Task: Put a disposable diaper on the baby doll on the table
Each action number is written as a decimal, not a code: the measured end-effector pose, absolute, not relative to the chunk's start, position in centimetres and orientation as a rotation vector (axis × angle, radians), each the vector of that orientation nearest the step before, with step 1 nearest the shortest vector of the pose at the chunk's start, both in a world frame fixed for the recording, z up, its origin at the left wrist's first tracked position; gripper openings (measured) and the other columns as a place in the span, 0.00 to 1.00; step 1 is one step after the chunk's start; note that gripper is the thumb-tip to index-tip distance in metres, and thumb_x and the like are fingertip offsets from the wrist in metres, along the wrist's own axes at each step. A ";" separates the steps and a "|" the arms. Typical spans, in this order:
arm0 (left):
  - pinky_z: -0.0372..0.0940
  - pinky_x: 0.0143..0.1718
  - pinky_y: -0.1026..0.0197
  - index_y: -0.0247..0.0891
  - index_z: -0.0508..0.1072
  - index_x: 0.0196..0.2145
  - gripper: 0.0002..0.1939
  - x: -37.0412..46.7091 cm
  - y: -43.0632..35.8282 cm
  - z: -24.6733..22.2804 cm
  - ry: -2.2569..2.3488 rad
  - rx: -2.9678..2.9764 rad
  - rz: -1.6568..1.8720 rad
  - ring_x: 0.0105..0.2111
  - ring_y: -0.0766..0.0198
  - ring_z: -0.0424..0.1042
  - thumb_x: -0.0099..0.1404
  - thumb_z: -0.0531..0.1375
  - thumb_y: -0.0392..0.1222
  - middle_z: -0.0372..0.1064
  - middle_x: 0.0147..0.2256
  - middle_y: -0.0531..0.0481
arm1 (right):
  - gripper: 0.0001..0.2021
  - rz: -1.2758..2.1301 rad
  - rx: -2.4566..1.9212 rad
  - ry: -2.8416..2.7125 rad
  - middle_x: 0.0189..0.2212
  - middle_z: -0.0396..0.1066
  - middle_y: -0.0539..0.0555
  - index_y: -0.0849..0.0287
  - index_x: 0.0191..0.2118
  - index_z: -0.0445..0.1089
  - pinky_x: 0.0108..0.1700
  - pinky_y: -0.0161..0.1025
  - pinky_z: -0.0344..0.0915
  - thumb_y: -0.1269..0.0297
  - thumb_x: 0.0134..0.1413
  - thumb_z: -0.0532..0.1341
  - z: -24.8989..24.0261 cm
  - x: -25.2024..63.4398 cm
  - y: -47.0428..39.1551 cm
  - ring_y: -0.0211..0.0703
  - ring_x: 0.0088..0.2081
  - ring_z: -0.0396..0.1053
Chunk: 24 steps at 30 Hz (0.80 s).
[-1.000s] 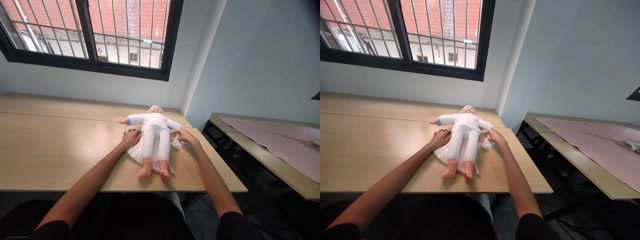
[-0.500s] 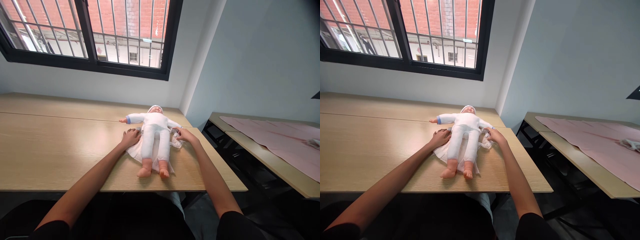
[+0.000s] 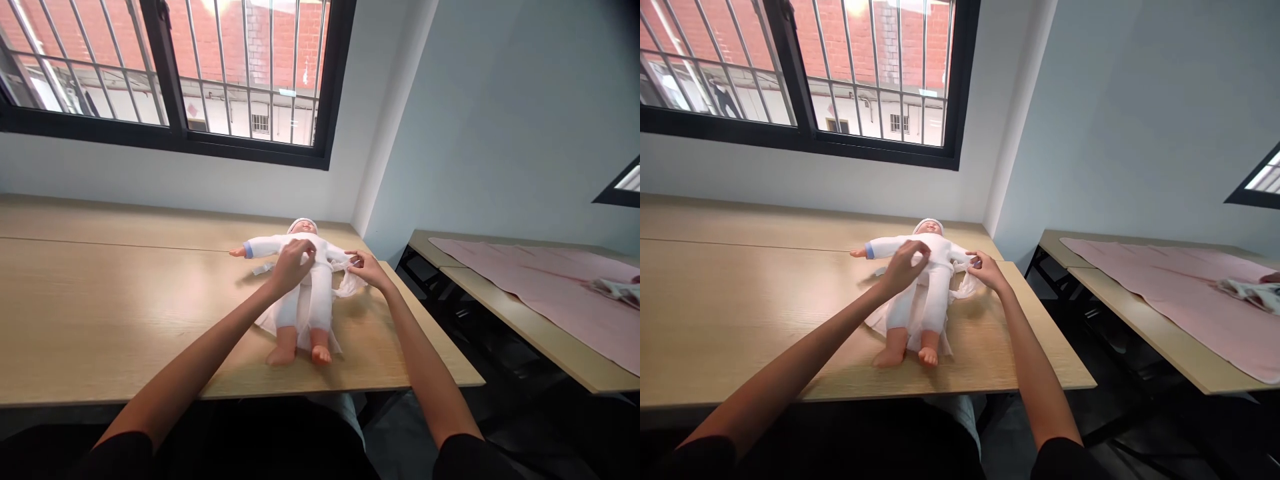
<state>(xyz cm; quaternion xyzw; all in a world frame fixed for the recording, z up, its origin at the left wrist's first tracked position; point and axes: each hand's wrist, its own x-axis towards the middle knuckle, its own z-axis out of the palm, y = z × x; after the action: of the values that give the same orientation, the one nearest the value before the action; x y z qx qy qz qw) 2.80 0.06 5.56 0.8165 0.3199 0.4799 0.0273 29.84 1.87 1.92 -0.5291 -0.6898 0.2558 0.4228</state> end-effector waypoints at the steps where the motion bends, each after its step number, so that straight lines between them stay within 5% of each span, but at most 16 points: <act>1: 0.65 0.43 0.57 0.40 0.68 0.34 0.03 4.3 0.1 5.9 0.953 2.545 1.334 0.39 0.58 0.71 0.67 0.56 0.36 0.73 0.34 0.50 | 0.27 0.699 -1.284 -1.683 0.39 0.72 0.55 0.61 0.54 0.70 0.39 0.36 0.68 0.66 0.44 0.65 1.9 29.8 1.7 0.41 0.37 0.71; 5: 0.63 0.33 0.60 0.38 0.71 0.36 0.10 8.9 1.1 5.2 1.000 2.471 0.886 0.30 0.59 0.72 0.70 0.58 0.48 0.73 0.28 0.50 | 0.33 0.864 -1.172 -1.452 0.38 0.74 0.54 0.62 0.56 0.66 0.34 0.34 0.68 0.64 0.40 0.68 1.9 29.8 1.1 0.39 0.33 0.71; 11: 0.63 0.50 0.57 0.44 0.68 0.58 0.28 9.8 1.4 3.3 0.936 2.595 0.765 0.39 0.57 0.76 0.65 0.62 0.58 0.79 0.36 0.51 | 0.32 1.060 -1.074 -1.348 0.48 0.73 0.56 0.57 0.57 0.65 0.26 0.31 0.69 0.61 0.42 0.70 3.3 29.0 -0.3 0.35 0.30 0.70; 16: 0.64 0.47 0.59 0.46 0.78 0.42 0.21 9.0 1.0 3.5 1.003 2.686 0.759 0.41 0.57 0.75 0.70 0.54 0.61 0.79 0.36 0.51 | 0.31 1.123 -0.969 -1.339 0.56 0.70 0.56 0.53 0.57 0.64 0.22 0.33 0.72 0.58 0.46 0.68 4.2 28.7 -0.9 0.32 0.25 0.67; 24: 0.65 0.48 0.56 0.48 0.81 0.38 0.27 9.0 1.3 3.4 1.245 2.752 0.739 0.38 0.59 0.76 0.74 0.44 0.59 0.78 0.30 0.51 | 0.21 0.669 -1.210 -1.087 0.36 0.71 0.54 0.60 0.42 0.67 0.18 0.31 0.67 0.53 0.45 0.65 2.3 29.7 0.8 0.37 0.25 0.71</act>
<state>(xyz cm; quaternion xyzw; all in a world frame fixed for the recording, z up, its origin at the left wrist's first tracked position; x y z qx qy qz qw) 9.04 1.30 3.44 0.8848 0.4004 0.2377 0.0160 29.68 0.85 2.32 -0.5299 -0.4762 0.2930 0.6376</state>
